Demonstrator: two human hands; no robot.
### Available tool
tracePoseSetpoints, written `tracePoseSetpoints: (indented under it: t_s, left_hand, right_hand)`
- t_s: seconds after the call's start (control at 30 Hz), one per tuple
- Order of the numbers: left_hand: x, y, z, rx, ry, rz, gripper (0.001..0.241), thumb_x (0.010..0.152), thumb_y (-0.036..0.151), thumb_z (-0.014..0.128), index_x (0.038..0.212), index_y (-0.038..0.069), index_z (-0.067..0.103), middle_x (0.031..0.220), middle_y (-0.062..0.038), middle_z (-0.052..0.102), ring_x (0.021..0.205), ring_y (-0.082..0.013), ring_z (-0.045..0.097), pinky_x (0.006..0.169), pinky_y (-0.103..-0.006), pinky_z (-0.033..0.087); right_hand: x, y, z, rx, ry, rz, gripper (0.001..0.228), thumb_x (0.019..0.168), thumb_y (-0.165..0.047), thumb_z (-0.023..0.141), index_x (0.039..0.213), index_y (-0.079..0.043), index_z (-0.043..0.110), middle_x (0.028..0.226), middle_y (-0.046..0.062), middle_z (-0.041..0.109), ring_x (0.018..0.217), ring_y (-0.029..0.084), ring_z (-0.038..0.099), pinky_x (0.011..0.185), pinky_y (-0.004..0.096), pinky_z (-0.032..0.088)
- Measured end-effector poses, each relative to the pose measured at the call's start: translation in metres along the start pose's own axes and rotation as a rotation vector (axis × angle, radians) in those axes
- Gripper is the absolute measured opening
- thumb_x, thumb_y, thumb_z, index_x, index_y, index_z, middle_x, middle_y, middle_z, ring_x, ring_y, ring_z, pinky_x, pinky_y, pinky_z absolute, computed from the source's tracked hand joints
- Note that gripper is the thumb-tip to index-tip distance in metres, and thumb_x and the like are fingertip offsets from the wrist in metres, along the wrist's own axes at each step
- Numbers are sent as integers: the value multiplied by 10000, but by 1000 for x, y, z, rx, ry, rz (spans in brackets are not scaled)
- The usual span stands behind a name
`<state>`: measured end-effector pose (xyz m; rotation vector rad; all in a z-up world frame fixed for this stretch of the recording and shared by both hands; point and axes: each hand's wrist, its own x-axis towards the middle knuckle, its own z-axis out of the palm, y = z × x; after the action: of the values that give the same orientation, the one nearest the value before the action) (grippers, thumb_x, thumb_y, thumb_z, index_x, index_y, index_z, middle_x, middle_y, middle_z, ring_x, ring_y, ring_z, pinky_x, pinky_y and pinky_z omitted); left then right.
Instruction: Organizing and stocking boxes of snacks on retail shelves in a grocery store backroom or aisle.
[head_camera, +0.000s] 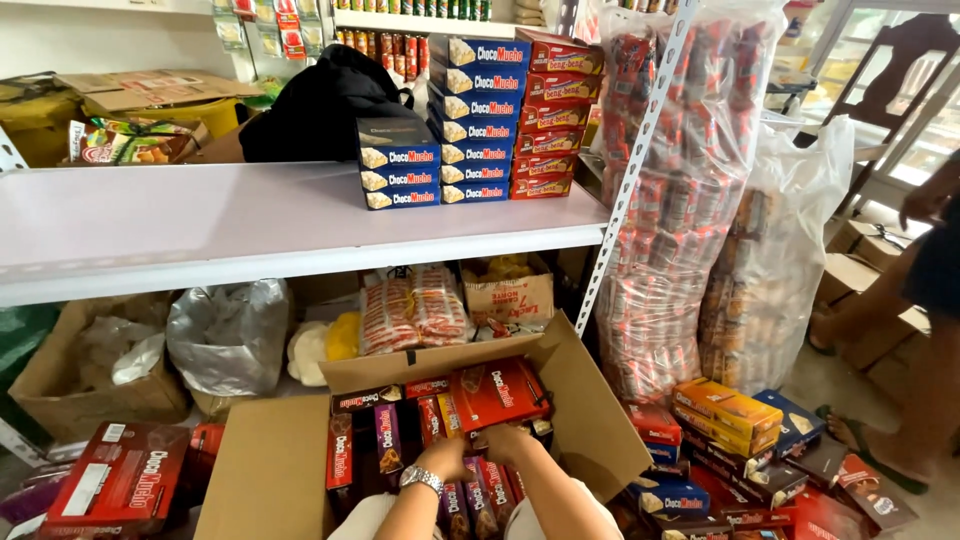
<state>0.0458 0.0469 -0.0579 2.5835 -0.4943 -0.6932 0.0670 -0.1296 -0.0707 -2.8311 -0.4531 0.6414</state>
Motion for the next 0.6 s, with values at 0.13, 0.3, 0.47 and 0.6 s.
tracePoseSetpoints:
  t_s: [0.13,0.3,0.47,0.6]
  left_hand:
    - [-2,0,-3,2,-3,2,654,767,319,854,1350,105,651,1328,-180,680,1218,-298,663,1097,-397,487]
    - [-3,0,-4,-30,-8,-70,718,774,335,893,1360,47,596,1369,-226,622,1269,-330,613,1109,-406,482]
    - [9,-7,1,-7,4,-37,699,760,353,890,1321,26,630,1327,-219,660,1250,-325,641,1110,-396,481]
    - [11,-11,5,19,-3,-40,657,790,371,889,1303,30,658,1328,-227,643,1254,-346,633,1100,-409,481]
  right_hand:
    - [-9,-4,-9,38,-78,113,514,856,-116,632,1314,-344,683,1186,117,731,1009,291,747,844,442,599]
    - [0,2,1,12,-41,81,505,844,-134,665,1302,-346,682,1228,98,714,1075,299,703,899,453,567]
    - [17,12,11,-28,3,40,454,840,-146,677,1272,-287,701,1253,120,697,1156,326,662,973,480,526]
    - [35,22,26,-21,21,-26,425,835,-136,660,1244,-239,716,1230,153,702,1155,345,667,974,482,526]
